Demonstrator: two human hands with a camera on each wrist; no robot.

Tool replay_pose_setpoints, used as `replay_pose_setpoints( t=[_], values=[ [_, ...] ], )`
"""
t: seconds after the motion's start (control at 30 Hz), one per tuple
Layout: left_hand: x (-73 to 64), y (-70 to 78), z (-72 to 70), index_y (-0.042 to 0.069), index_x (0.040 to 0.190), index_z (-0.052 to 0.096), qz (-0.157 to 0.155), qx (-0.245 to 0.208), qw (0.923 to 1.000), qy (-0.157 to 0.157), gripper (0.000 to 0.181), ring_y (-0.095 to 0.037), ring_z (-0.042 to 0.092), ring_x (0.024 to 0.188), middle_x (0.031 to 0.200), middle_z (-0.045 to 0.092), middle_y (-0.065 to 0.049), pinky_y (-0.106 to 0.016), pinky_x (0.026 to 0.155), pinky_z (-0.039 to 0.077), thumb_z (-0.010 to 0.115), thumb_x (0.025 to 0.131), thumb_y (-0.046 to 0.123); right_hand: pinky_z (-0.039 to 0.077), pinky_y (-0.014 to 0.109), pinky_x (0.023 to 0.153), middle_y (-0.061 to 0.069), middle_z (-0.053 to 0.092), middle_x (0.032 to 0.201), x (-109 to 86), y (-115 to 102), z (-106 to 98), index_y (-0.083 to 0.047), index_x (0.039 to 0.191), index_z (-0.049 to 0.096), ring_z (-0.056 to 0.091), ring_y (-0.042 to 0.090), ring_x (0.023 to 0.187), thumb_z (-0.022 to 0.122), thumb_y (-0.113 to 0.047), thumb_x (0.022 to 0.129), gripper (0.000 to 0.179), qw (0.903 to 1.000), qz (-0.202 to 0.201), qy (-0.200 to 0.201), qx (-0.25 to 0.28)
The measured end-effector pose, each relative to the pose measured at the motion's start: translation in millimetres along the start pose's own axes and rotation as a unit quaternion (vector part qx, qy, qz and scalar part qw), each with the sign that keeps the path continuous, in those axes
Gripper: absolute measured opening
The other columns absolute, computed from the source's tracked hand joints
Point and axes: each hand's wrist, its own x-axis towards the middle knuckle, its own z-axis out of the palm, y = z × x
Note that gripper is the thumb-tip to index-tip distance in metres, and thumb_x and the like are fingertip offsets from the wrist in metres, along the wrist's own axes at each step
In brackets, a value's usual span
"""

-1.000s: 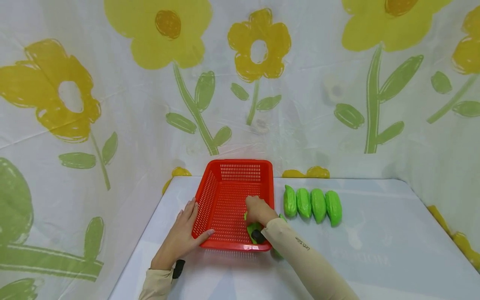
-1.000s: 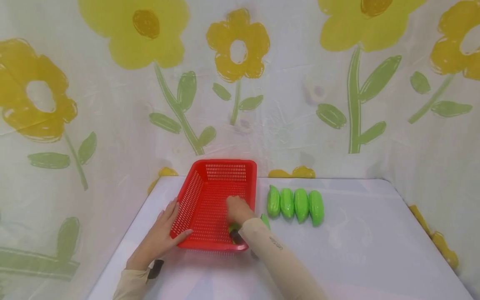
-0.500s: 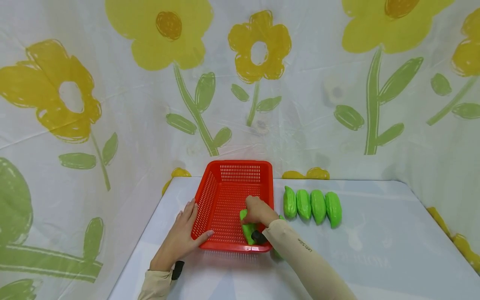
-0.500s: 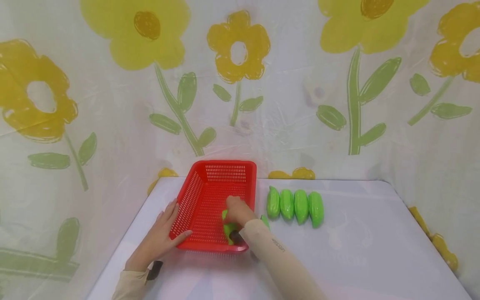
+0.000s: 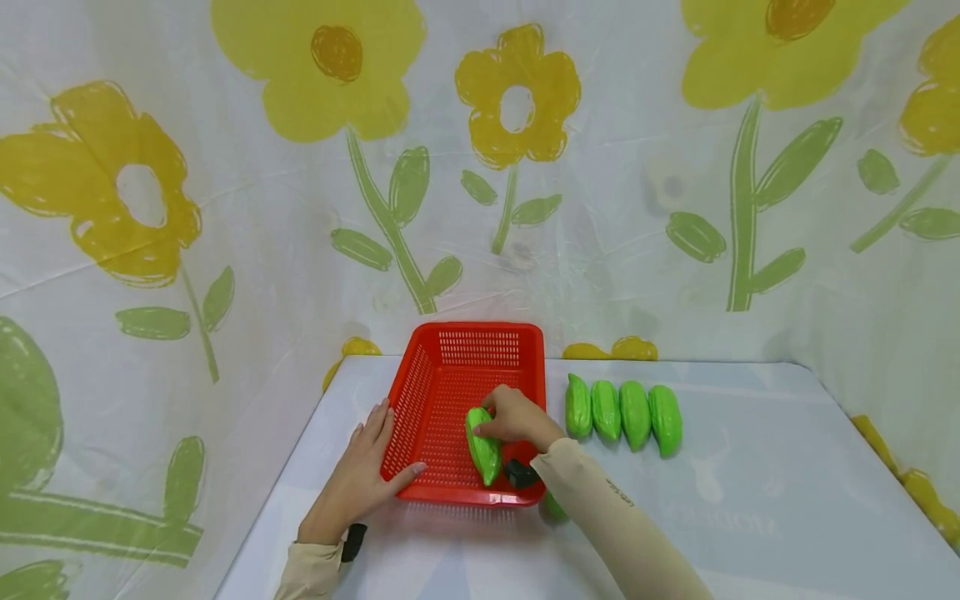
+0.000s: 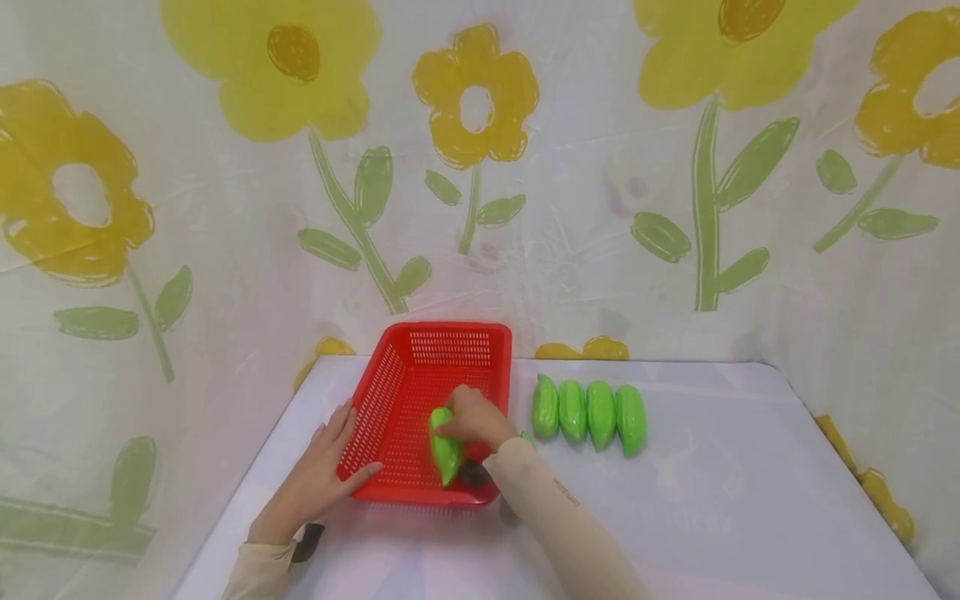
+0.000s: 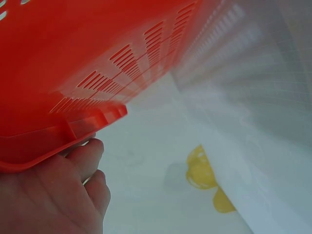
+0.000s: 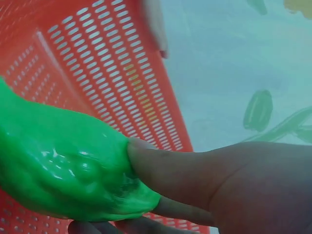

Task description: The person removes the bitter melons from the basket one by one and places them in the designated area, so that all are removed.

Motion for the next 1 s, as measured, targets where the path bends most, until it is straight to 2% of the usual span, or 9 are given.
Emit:
replay_pose_setpoints(
  t=[0.03, 0.17, 0.33, 0.47, 0.63, 1.0],
  values=[
    [-0.1, 0.1, -0.1, -0.005, 0.16, 0.027, 0.001, -0.001, 1.0, 0.0, 0.105, -0.043, 0.023, 0.159, 0.172, 0.02, -0.021, -0.065, 0.126, 0.024, 0.067, 0.09, 0.062, 0.052, 0.022, 0.056, 0.001, 0.059, 0.071, -0.8, 0, -1, -0.004, 0.092, 0.076, 0.055, 0.01, 0.061, 0.08, -0.017, 0.091, 0.013, 0.9999, 0.003, 0.0, 0.012],
    [-0.4, 0.4, -0.3, -0.005, 0.16, 0.027, 0.005, 0.0, 1.0, 0.002, 0.105, -0.044, 0.023, 0.158, 0.172, 0.021, -0.021, -0.065, 0.125, 0.025, 0.067, 0.09, 0.061, 0.063, 0.029, 0.067, 0.01, 0.07, 0.096, -2.3, 2, -2, -0.001, 0.116, 0.075, 0.067, 0.013, 0.074, 0.078, -0.016, 0.093, 0.028, 0.9977, 0.013, -0.004, 0.066],
    [-0.5, 0.9, -0.8, -0.005, 0.16, 0.027, 0.006, 0.001, 1.0, 0.004, 0.104, -0.043, 0.023, 0.158, 0.172, 0.021, -0.021, -0.065, 0.125, 0.026, 0.068, 0.09, 0.061, 0.066, 0.038, 0.072, 0.017, 0.072, 0.111, -3.7, 5, -4, 0.003, 0.13, 0.069, 0.072, 0.016, 0.08, 0.074, -0.013, 0.095, 0.038, 0.9916, 0.008, -0.009, 0.129],
    [-0.5, 1.4, -0.9, -0.004, 0.161, 0.027, 0.002, 0.0, 1.0, 0.001, 0.104, -0.043, 0.023, 0.159, 0.172, 0.021, -0.021, -0.065, 0.125, 0.026, 0.067, 0.09, 0.061, 0.066, 0.039, 0.073, 0.021, 0.068, 0.124, -5.0, 7, -6, 0.004, 0.14, 0.061, 0.073, 0.017, 0.084, 0.076, -0.014, 0.094, 0.051, 0.9884, 0.01, 0.005, 0.152],
    [-0.3, 1.4, -0.2, -0.004, 0.161, 0.027, -0.003, -0.001, 1.0, -0.003, 0.104, -0.042, 0.022, 0.159, 0.172, 0.021, -0.02, -0.065, 0.126, 0.025, 0.066, 0.09, 0.062, 0.066, 0.042, 0.075, 0.025, 0.064, 0.132, -6.9, 11, -8, 0.003, 0.143, 0.058, 0.073, 0.02, 0.085, 0.077, -0.017, 0.094, 0.057, 0.9861, 0.01, 0.023, 0.164],
    [-0.2, 1.3, -1.4, -0.005, 0.16, 0.028, 0.001, 0.0, 1.0, -0.003, 0.104, -0.043, 0.023, 0.159, 0.172, 0.02, -0.021, -0.065, 0.125, 0.025, 0.067, 0.09, 0.062, 0.065, 0.047, 0.077, 0.02, 0.07, 0.124, -11.3, 12, -13, 0.003, 0.132, 0.066, 0.074, 0.018, 0.085, 0.075, -0.019, 0.095, 0.044, 0.9767, 0.011, 0.052, 0.208]
  ],
)
